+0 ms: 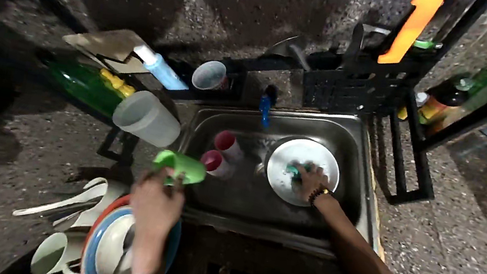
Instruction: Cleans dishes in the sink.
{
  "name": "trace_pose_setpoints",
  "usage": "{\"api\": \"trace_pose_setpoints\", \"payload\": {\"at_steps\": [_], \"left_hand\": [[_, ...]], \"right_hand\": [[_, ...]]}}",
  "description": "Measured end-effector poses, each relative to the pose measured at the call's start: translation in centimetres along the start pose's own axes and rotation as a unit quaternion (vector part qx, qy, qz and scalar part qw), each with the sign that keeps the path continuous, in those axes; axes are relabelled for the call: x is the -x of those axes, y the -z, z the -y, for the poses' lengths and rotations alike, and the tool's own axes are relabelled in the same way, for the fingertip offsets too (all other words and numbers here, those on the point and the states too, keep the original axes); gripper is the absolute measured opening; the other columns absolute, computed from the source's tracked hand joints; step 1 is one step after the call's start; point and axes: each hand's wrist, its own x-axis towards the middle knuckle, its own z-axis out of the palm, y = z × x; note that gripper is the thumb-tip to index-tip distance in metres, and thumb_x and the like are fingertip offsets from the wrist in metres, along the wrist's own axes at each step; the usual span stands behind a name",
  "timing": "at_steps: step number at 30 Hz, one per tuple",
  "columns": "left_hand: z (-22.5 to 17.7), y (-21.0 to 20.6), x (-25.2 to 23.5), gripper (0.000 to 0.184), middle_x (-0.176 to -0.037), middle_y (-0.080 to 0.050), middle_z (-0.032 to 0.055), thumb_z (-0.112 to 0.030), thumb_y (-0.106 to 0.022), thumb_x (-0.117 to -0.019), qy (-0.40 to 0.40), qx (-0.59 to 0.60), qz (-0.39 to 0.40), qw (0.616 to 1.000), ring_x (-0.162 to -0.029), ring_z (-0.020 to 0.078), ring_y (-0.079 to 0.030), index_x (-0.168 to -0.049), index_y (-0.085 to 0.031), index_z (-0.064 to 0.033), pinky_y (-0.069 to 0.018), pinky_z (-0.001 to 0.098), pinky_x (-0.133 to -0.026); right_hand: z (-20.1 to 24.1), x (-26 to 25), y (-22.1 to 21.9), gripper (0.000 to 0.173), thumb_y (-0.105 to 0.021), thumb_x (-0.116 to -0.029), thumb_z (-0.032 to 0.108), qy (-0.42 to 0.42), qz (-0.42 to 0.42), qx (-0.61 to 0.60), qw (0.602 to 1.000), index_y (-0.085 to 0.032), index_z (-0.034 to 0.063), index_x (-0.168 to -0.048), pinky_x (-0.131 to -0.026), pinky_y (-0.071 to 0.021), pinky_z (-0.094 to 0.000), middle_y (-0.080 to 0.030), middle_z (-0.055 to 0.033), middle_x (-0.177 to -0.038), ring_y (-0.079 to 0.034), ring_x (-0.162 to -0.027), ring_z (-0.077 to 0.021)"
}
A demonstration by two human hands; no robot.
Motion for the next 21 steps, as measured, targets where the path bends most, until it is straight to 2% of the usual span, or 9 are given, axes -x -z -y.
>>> {"api": "trace_pose_setpoints", "payload": {"at_steps": [3,5,8,11,14,16,17,19,21], "left_hand": [[-4.2,-6.0,2.4,0.024,-0.11,-0.072,0.0241,-0.023,-0.068,-0.0967,-0.049,-0.006,0.07,0.996,-0.108,0.0455,-0.066,-0.109,-0.077,-0.0044,-0.0504,0.0642,-0.095],[-6.3,-9.1,3.0,0.027,-0.113,-0.072,0.0213,-0.025,-0.061,-0.1009,-0.032,-0.035,0.165,0.985,-0.111,0.0421,-0.067,-0.115,-0.075,-0.007,-0.0497,0.0608,-0.098],[-7.6,-12.9,3.1,0.034,-0.122,-0.07,0.0169,-0.031,-0.052,-0.1061,-0.006,-0.066,0.283,0.957,-0.12,0.0363,-0.064,-0.126,-0.07,-0.0107,-0.0484,0.0555,-0.103],[-7.7,-15.0,3.3,0.032,-0.121,-0.07,0.0173,-0.03,-0.054,-0.1054,-0.032,-0.056,0.31,0.948,-0.12,0.036,-0.063,-0.122,-0.071,-0.0093,-0.0485,0.0549,-0.103],[-8.1,-14.9,3.6,0.032,-0.121,-0.069,0.0179,-0.03,-0.055,-0.1049,-0.034,-0.054,0.315,0.947,-0.12,0.0356,-0.063,-0.12,-0.072,-0.0083,-0.0482,0.0539,-0.103],[-8.5,-13.7,3.8,0.031,-0.12,-0.07,0.0181,-0.03,-0.056,-0.1047,-0.031,-0.042,0.298,0.953,-0.118,0.0356,-0.064,-0.119,-0.072,-0.0067,-0.0493,0.0542,-0.102],[-8.4,-13.1,4.1,0.03,-0.117,-0.071,0.0181,-0.03,-0.059,-0.1039,-0.038,-0.03,0.267,0.962,-0.115,0.0362,-0.066,-0.117,-0.072,-0.0061,-0.0506,0.0544,-0.1],[-7.5,-12.3,4.6,0.027,-0.105,-0.073,0.0202,-0.027,-0.067,-0.0991,-0.082,0.032,0.156,0.984,-0.104,0.0396,-0.07,-0.107,-0.075,-0.0026,-0.0547,0.0575,-0.092],[-7.0,-11.4,4.4,0.026,-0.101,-0.07,0.0229,-0.021,-0.068,-0.097,-0.122,0.131,0.08,0.981,-0.1,0.0403,-0.068,-0.103,-0.072,0.0038,-0.0538,0.0584,-0.091]], "right_hand": [[-0.1,-0.1,0.2,0.077,-0.075,-0.089,0.031,-0.011,0.012,0.014,1.0,-0.042,0.0205,-0.157,-0.111,-0.0371,-0.0688,-0.034,-0.0318,-0.158,-0.033,-0.145,-0.0529],[-0.3,-0.2,0.2,0.075,-0.074,-0.0897,0.03,-0.009,0.014,0.021,1.0,-0.044,0.0167,-0.156,-0.11,-0.0374,-0.0687,-0.033,-0.0322,-0.159,-0.032,-0.146,-0.0529],[-0.1,-0.2,0.3,0.073,-0.075,-0.0892,0.028,-0.027,0.015,0.008,0.999,-0.046,0.0169,-0.155,-0.11,-0.0399,-0.0661,-0.033,-0.0291,-0.16,-0.033,-0.147,-0.0504],[0.1,0.0,0.9,0.069,-0.074,-0.0903,0.028,-0.038,0.021,0.001,0.999,-0.049,0.0123,-0.152,-0.11,-0.0405,-0.0655,-0.037,-0.0288,-0.158,-0.035,-0.146,-0.0494],[-0.1,-0.1,1.0,0.068,-0.073,-0.0908,0.028,-0.038,0.013,-0.012,0.999,-0.049,0.0097,-0.151,-0.109,-0.0414,-0.0657,-0.043,-0.0295,-0.154,-0.039,-0.144,-0.0494],[0.0,0.1,1.2,0.071,-0.074,-0.0895,0.021,-0.036,-0.003,-0.033,0.999,-0.045,0.0131,-0.154,-0.107,-0.0424,-0.0669,-0.043,-0.0306,-0.153,-0.04,-0.142,-0.0513],[0.1,0.1,1.3,0.075,-0.075,-0.0883,0.018,-0.033,-0.013,-0.037,0.999,-0.043,0.0163,-0.156,-0.106,-0.0437,-0.0675,-0.042,-0.0308,-0.153,-0.041,-0.141,-0.0523],[0.2,0.1,1.2,0.074,-0.073,-0.0905,0.017,-0.033,-0.016,-0.043,0.998,-0.042,0.0208,-0.157,-0.104,-0.0453,-0.0677,-0.042,-0.0301,-0.154,-0.043,-0.139,-0.0528],[0.2,0.1,1.2,0.056,-0.065,-0.0969,0.021,-0.041,0.006,-0.05,0.998,-0.051,0.0156,-0.151,-0.105,-0.0455,-0.0667,-0.053,-0.0281,-0.146,-0.05,-0.135,-0.0498]]}}
